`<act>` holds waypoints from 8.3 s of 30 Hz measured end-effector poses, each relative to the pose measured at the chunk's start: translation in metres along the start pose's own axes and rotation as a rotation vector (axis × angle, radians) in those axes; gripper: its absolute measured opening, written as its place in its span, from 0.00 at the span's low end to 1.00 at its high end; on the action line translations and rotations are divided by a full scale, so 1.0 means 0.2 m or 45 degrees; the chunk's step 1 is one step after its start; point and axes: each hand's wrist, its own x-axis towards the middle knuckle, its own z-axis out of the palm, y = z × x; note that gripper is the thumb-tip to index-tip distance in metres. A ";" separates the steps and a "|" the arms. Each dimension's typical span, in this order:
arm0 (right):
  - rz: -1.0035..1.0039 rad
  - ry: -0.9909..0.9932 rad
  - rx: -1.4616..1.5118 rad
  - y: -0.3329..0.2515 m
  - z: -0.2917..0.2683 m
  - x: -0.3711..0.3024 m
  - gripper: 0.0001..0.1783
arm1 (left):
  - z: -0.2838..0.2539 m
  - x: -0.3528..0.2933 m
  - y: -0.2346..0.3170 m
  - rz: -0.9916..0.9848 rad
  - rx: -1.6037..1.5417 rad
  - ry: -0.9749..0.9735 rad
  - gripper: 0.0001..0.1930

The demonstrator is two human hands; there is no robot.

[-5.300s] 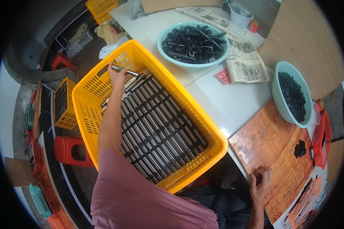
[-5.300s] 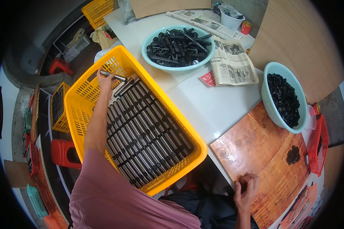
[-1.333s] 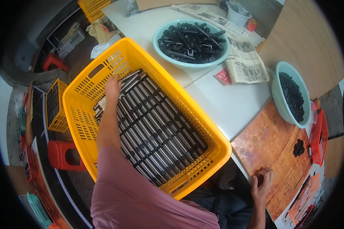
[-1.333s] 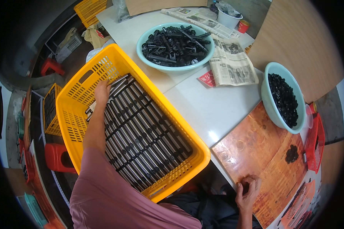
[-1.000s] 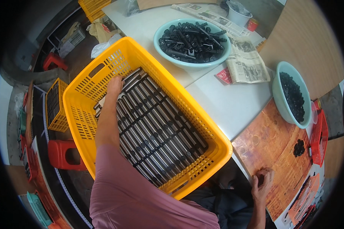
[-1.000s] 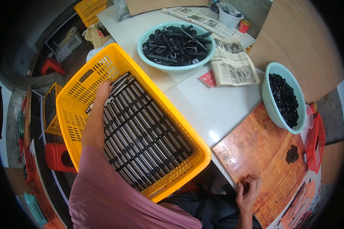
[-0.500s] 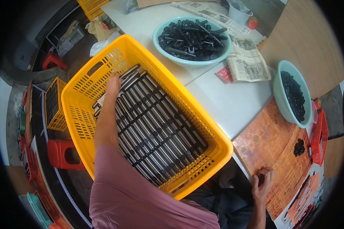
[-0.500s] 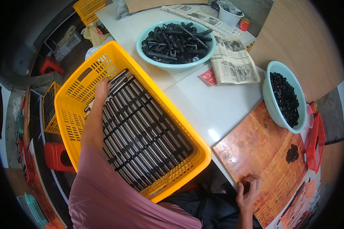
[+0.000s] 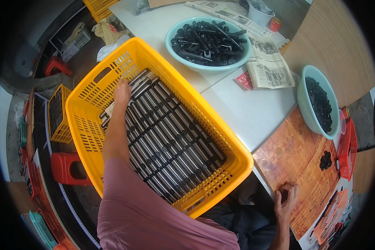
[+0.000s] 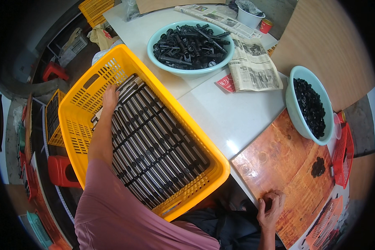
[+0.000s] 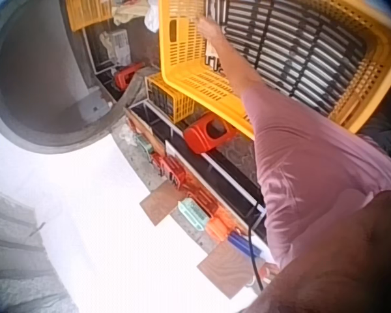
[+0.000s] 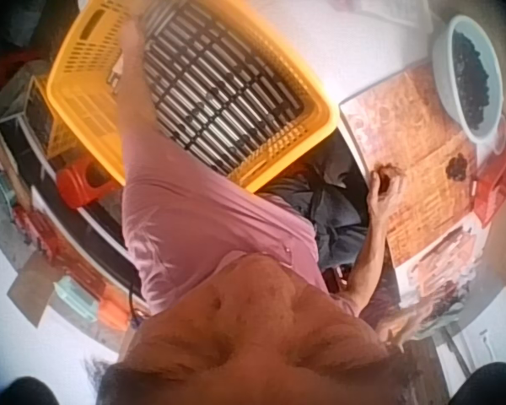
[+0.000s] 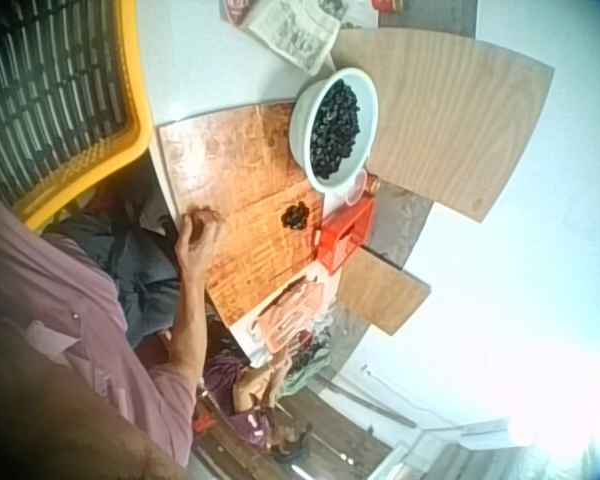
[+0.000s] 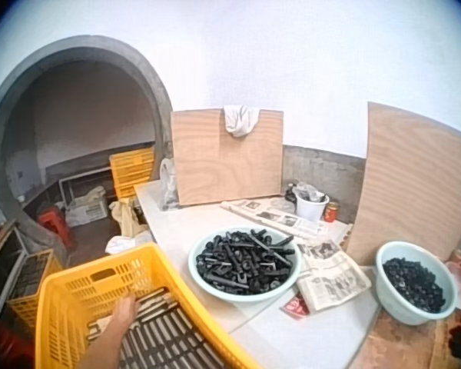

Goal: The person repeatedly picks small black circular pieces from a bowl and inserts them into cylindrical metal tubes on a wooden board. They use a thin metal rod to push the pieces into the tubes and then place the completed assemblies into a yellow basket.

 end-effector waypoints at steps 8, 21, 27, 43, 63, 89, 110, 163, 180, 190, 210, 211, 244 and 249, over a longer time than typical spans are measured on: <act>-0.001 0.002 -0.010 0.00 0.00 0.00 0.11 | 0.06 0.01 -0.05 -0.008 -0.026 0.042 0.11; -0.039 0.006 0.031 0.00 0.00 0.01 0.11 | -0.05 -0.09 -0.08 -0.155 -0.042 0.233 0.10; 0.005 -0.003 0.046 -0.02 -0.01 0.01 0.11 | -0.10 -0.18 -0.11 -0.309 0.041 0.131 0.13; -0.245 0.103 -0.030 -0.02 -0.04 0.01 0.10 | -0.49 -0.19 -0.08 -0.443 0.083 0.101 0.14; -0.676 0.171 0.201 0.26 0.06 -0.59 0.12 | -0.79 -0.28 0.28 -0.230 -0.017 -0.248 0.19; -0.410 -0.078 -0.129 0.15 0.16 -0.63 0.12 | -0.05 0.02 0.07 -0.075 0.082 -0.791 0.32; -0.221 -0.130 -0.173 0.20 0.25 -0.68 0.07 | 0.16 0.19 0.15 -0.211 -0.263 -0.649 0.25; -0.099 -0.114 -0.151 0.16 0.26 -0.68 0.08 | 0.10 0.22 0.13 0.176 0.080 -0.364 0.18; -0.076 -0.132 -0.151 0.16 0.27 -0.69 0.09 | 0.07 0.11 0.09 -0.239 0.000 -0.164 0.15; -0.081 -0.111 -0.103 0.16 0.27 -0.67 0.09 | 0.03 0.03 0.05 -0.340 -0.074 0.100 0.12; -0.032 -0.134 -0.087 0.19 0.29 -0.71 0.07 | 0.05 -0.09 0.05 -0.207 -0.112 -0.108 0.18; -0.038 -0.131 -0.085 0.19 0.29 -0.70 0.07 | 0.05 -0.08 0.03 -0.149 -0.099 -0.099 0.19; 0.041 -0.095 -0.047 0.19 0.30 -0.72 0.07 | -0.07 -0.03 0.11 -0.188 0.169 -0.186 0.12; 0.024 -0.106 -0.029 0.17 0.29 -0.70 0.07 | -0.07 -0.07 0.02 -0.219 0.122 -0.034 0.12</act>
